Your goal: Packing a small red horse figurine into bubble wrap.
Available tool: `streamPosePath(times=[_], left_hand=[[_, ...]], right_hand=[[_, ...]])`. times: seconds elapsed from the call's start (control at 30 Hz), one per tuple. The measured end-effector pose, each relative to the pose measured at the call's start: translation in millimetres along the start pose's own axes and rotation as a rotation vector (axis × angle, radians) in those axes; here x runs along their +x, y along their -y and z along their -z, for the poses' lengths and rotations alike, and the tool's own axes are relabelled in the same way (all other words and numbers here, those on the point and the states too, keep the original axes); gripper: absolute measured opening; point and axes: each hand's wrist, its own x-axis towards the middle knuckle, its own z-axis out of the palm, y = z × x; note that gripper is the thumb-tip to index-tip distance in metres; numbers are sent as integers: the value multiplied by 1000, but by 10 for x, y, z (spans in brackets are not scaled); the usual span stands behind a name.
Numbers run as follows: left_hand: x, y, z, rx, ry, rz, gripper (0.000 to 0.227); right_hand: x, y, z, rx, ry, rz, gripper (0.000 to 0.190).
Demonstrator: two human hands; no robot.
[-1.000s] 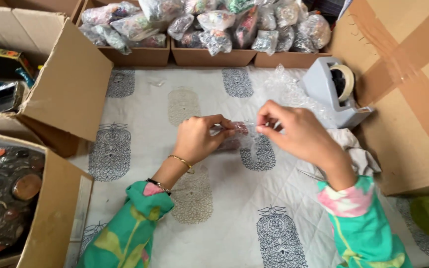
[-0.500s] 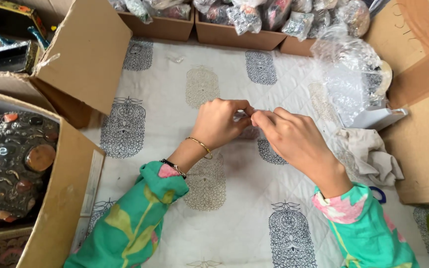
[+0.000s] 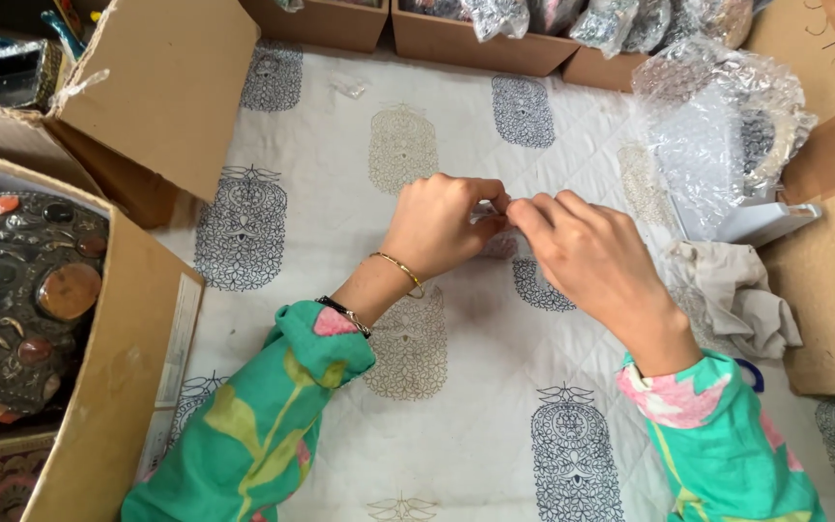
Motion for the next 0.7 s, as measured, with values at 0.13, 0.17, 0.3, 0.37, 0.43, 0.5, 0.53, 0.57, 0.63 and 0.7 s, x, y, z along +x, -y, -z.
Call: streamPosePath(times=[0.13,0.17,0.3,0.37,0.43,0.5,0.53,0.57,0.63,0.7], left_hand=[[12,-28,31,-10,6,-5,11],[20,-48,53,-3,29,1,9],[29,-39,63,-13,59,2,7],[9,-18,35,-36,47,0,8],[29,-5,33,-51,26,-14,8],[19,-8,12,-48,20,11,11],[25,6,13,-48,17,8,11],[31,19,12,-46,10,9,11],[19,28,0,-49,2,13,11],[20,24,5,-62,6,25,12]], right_hand=[[9,-25,11,37,1,-26,14],[16,-27,21,60,-3,-35,13],[-17,-82,-37,126,-23,-47,19],[4,-79,14,132,-63,-70,29],[44,-132,71,130,-115,-90,39],[46,-209,118,243,-281,-189,60],[-27,-293,128,241,-284,-188,60],[-102,-378,137,316,-332,-240,57],[-207,-464,160,390,-373,-291,53],[-241,-483,191,245,-239,-251,27]])
